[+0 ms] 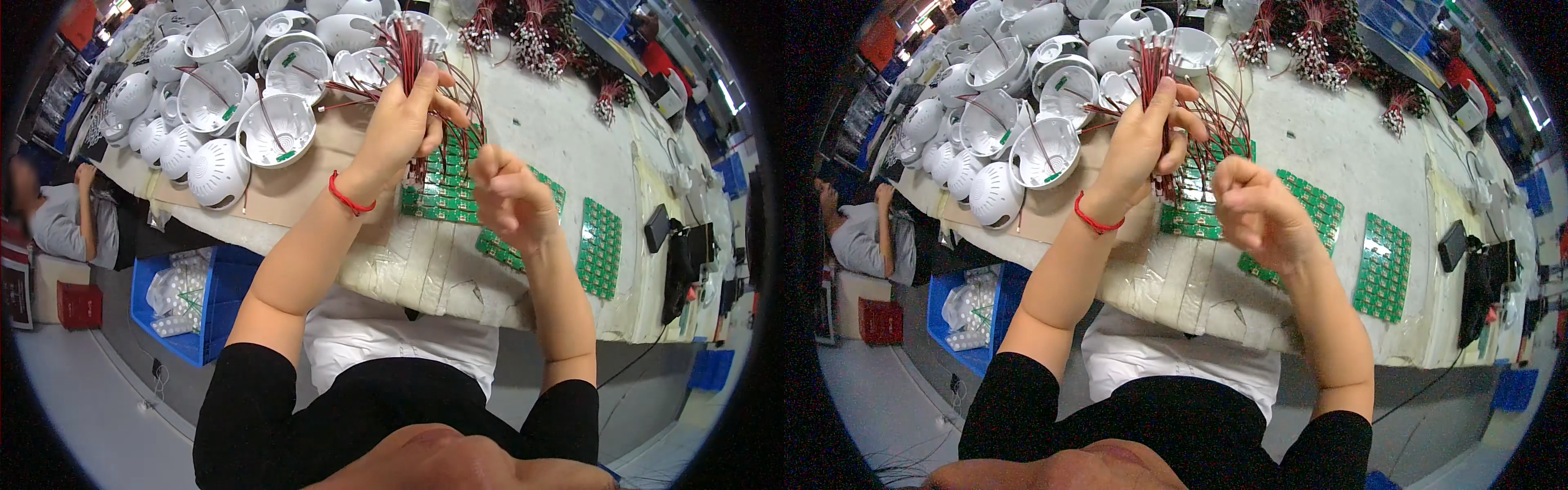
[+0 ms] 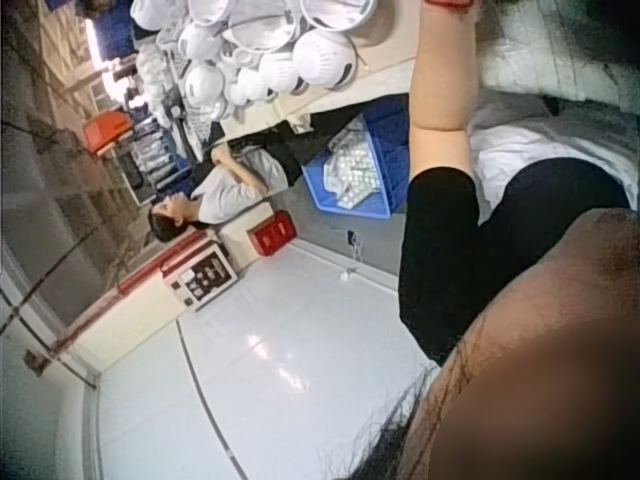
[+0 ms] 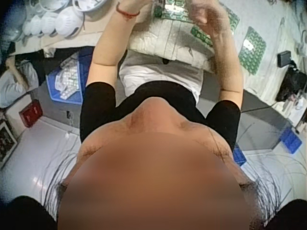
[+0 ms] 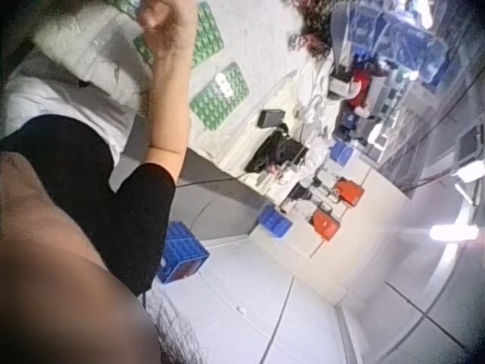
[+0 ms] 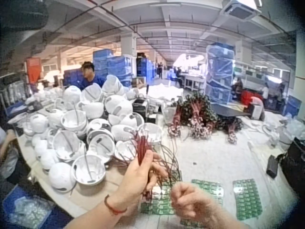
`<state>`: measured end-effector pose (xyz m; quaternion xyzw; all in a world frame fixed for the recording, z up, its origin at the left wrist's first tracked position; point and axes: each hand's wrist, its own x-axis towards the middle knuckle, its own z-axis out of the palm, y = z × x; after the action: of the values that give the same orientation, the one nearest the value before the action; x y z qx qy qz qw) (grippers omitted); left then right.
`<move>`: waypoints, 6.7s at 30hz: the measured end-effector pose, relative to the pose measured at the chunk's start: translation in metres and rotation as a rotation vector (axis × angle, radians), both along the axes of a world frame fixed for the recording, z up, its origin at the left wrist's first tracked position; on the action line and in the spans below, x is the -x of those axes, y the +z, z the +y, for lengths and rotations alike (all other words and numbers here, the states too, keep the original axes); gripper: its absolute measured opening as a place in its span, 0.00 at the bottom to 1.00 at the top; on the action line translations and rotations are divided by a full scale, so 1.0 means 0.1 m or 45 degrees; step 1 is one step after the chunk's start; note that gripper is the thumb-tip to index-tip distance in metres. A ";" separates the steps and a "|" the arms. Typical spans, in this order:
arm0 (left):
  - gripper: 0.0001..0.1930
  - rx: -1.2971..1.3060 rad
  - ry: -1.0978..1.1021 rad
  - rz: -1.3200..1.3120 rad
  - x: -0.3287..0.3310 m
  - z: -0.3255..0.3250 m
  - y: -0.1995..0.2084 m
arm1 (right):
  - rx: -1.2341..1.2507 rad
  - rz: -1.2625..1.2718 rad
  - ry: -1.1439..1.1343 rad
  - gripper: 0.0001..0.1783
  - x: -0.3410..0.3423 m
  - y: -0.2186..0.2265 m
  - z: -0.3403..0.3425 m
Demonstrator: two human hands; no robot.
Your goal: The person inserts red wires into green circuit boards at a factory workstation. They hold a bundle of wires in one hand and use the other to place individual wires into the boards, which are arranged on a table alongside white plastic housings.
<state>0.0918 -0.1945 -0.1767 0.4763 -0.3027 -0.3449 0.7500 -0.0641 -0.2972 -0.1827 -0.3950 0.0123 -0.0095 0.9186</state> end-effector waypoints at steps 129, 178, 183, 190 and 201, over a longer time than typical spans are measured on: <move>0.13 -0.028 -0.042 0.016 0.09 0.03 0.08 | 2.346 -0.101 -0.339 0.05 -0.02 -0.32 -0.18; 0.12 0.003 -0.031 0.112 0.05 0.01 0.05 | 2.119 -0.045 -0.505 0.08 -0.10 -0.35 -0.10; 0.14 0.157 -0.038 0.197 0.02 0.05 0.02 | 2.096 0.111 -0.588 0.15 -0.17 -0.42 0.02; 0.14 0.149 0.027 0.119 0.19 -0.04 -0.04 | 2.090 0.102 -0.565 0.15 -0.16 -0.40 0.02; 0.15 0.112 0.052 0.104 0.18 -0.06 -0.06 | 1.346 0.182 -0.434 0.13 -0.06 -0.15 0.12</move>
<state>0.0741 -0.2009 -0.1823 0.4345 -0.2769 -0.3352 0.7888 -0.0585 -0.2848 -0.1975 -0.7939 0.1317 -0.1360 0.5778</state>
